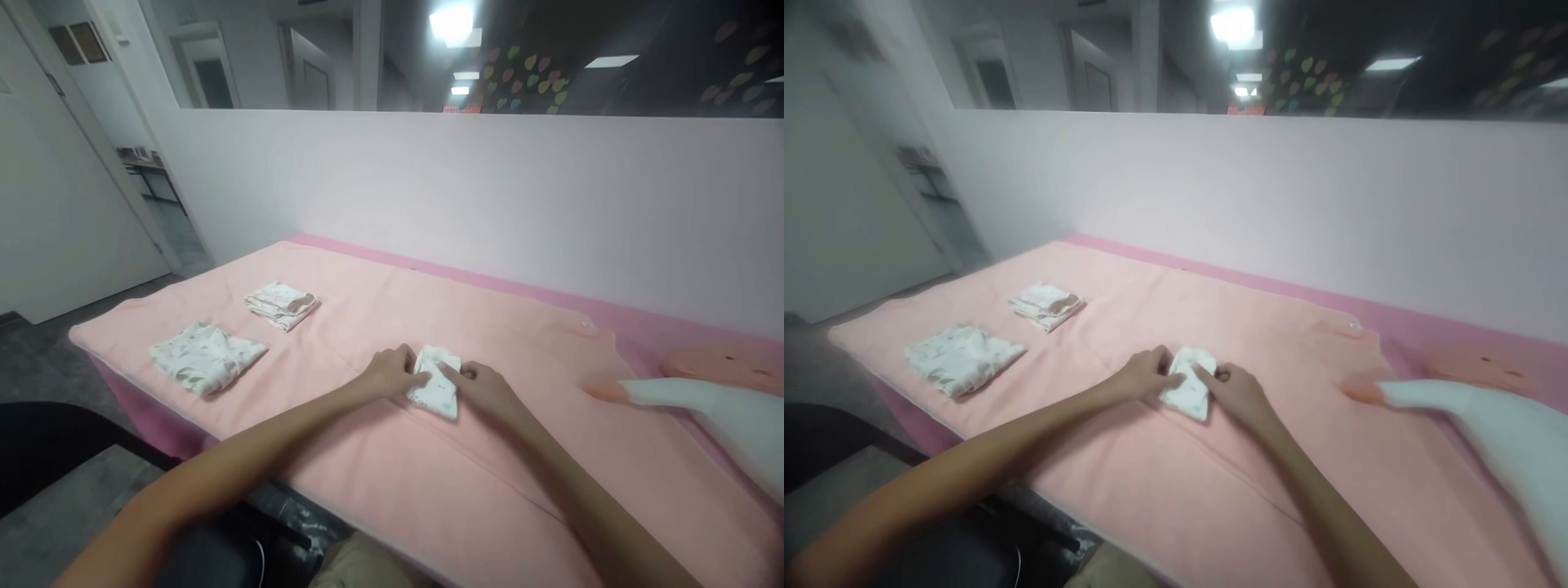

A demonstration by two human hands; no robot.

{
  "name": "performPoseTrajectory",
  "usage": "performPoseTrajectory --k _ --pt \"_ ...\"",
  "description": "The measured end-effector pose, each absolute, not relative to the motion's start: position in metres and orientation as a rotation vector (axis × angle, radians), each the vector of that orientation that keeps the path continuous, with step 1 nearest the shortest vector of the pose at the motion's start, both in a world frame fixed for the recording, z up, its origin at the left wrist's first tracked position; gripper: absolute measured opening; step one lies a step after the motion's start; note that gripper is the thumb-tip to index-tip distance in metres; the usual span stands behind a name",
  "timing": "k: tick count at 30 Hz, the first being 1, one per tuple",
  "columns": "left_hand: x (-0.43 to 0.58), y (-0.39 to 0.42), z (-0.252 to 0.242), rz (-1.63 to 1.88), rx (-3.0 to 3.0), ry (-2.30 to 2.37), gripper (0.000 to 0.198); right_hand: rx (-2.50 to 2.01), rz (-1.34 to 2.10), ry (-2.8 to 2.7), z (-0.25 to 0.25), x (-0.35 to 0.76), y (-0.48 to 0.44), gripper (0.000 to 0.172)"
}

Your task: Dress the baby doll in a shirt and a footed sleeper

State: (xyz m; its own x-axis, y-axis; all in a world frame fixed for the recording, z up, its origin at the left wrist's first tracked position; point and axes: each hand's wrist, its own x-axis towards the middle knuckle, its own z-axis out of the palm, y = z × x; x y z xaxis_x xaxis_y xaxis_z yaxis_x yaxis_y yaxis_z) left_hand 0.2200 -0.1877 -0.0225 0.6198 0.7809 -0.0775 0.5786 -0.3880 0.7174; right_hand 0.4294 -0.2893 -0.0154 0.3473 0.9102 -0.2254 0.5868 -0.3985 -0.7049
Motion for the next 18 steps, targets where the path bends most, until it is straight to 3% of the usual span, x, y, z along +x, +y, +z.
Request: performPoseTrajectory --k 4,8,12,18 --pt "0.221 -0.189 -0.018 0.35 2.032 1.027 0.044 -1.946 0.971 -1.29 -0.013 0.425 -0.287 0.048" --pt "0.219 -0.194 -0.008 0.474 1.743 0.825 0.051 -1.521 1.149 -1.155 -0.005 0.41 -0.293 0.051" --pt "0.201 -0.211 0.012 0.539 1.518 0.757 0.059 -1.458 1.113 -1.178 0.018 0.39 -0.308 0.052" --pt "0.154 -0.246 0.045 0.619 1.519 0.652 0.09 -1.295 1.161 -1.385 0.042 0.357 -0.325 0.052"
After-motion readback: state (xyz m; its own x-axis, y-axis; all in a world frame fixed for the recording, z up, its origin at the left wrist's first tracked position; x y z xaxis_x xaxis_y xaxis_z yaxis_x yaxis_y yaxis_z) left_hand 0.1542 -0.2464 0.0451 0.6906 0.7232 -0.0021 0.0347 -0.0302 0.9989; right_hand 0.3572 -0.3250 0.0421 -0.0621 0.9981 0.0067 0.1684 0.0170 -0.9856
